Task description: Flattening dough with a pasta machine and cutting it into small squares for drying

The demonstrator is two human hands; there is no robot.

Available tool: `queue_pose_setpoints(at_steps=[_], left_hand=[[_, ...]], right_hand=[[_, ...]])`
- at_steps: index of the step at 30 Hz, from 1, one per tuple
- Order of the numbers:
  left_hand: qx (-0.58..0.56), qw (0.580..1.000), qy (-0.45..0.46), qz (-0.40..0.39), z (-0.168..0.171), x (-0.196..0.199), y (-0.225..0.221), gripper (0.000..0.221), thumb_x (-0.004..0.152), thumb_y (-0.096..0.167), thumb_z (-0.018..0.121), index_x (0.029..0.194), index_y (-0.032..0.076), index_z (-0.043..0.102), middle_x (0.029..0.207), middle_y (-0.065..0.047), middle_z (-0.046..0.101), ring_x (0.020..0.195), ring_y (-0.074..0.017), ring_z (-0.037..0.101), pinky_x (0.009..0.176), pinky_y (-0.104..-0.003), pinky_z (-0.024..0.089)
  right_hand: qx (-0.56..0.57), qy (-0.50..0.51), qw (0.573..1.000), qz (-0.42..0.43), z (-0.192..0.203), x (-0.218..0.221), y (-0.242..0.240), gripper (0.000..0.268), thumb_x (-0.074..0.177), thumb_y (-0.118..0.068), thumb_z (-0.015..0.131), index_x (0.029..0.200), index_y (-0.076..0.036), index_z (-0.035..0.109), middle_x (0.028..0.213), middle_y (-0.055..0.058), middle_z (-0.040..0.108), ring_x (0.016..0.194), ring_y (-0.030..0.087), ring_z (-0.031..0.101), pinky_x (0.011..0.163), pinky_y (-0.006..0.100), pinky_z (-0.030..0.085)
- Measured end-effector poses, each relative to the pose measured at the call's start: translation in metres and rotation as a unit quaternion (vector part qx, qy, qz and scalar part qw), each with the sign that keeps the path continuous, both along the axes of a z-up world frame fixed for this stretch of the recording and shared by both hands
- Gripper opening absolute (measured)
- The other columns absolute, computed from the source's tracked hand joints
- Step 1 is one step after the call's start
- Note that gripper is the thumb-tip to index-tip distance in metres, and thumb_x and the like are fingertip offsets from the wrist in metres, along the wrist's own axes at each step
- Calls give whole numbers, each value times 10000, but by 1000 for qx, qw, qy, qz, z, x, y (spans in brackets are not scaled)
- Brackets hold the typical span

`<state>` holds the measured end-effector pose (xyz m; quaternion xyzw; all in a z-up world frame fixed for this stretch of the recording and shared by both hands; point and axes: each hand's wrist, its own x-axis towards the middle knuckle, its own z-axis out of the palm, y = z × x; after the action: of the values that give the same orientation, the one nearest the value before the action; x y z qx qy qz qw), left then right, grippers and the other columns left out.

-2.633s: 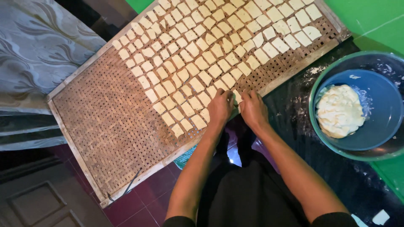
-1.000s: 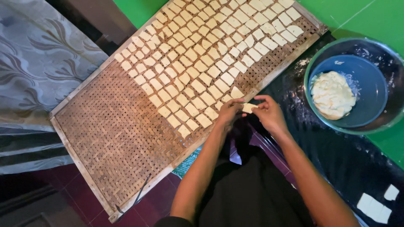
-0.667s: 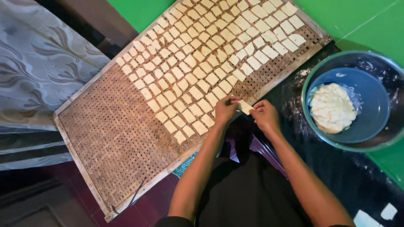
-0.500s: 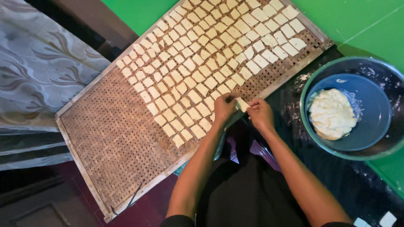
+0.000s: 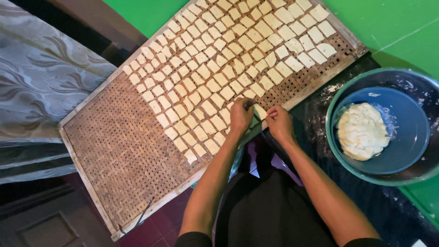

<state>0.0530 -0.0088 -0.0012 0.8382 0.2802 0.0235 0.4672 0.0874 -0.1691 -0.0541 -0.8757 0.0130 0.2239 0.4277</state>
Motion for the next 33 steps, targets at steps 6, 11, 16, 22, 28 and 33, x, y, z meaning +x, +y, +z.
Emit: queue_pose_setpoints(at_steps=[6,11,16,22,28,33], left_hand=[[53,998,-31,-28,-3,-3,-3,180,834,66,705,969,172,757,914,-83,666,908,-346,720,837,-460,601],[83,994,-61,-34,6,-6,-6,145,828,41,711,943,127,734,877,-102,646,893,-361,709,804,-459,593],[83,990,-109,-38,-1,-7,-8,142,820,23,712,916,127,726,839,-105,635,858,-352,697,771,-421,584],[107,984,-134,-40,-1,-10,-10,138,815,1,717,914,97,715,841,-110,636,864,-343,687,780,-407,580],[139,984,-107,-28,-3,-13,-9,78,824,63,732,882,103,700,828,-95,620,829,-336,677,736,-397,572],[152,982,-100,-38,-9,-14,-11,73,861,57,698,898,120,695,823,-87,647,826,-341,693,726,-417,576]], right_hand=[[-10,-34,999,33,23,-6,3,108,820,-157,687,924,-143,712,883,88,770,917,311,736,770,439,600],[-18,-70,996,54,27,-9,3,95,827,-147,685,918,-127,706,847,108,752,906,333,724,759,456,592],[1,-97,994,49,24,-9,2,66,828,-129,688,893,-113,692,807,133,715,886,360,715,721,458,577],[-3,-105,994,41,20,-8,-2,43,839,-137,684,877,-115,688,788,123,697,886,360,708,732,463,579],[-8,-150,986,67,10,-7,-1,40,833,-143,694,855,-132,662,767,124,653,862,378,695,730,471,579],[-33,-264,957,113,23,-11,2,45,865,-81,664,873,-123,650,775,133,642,857,378,698,699,448,588]])
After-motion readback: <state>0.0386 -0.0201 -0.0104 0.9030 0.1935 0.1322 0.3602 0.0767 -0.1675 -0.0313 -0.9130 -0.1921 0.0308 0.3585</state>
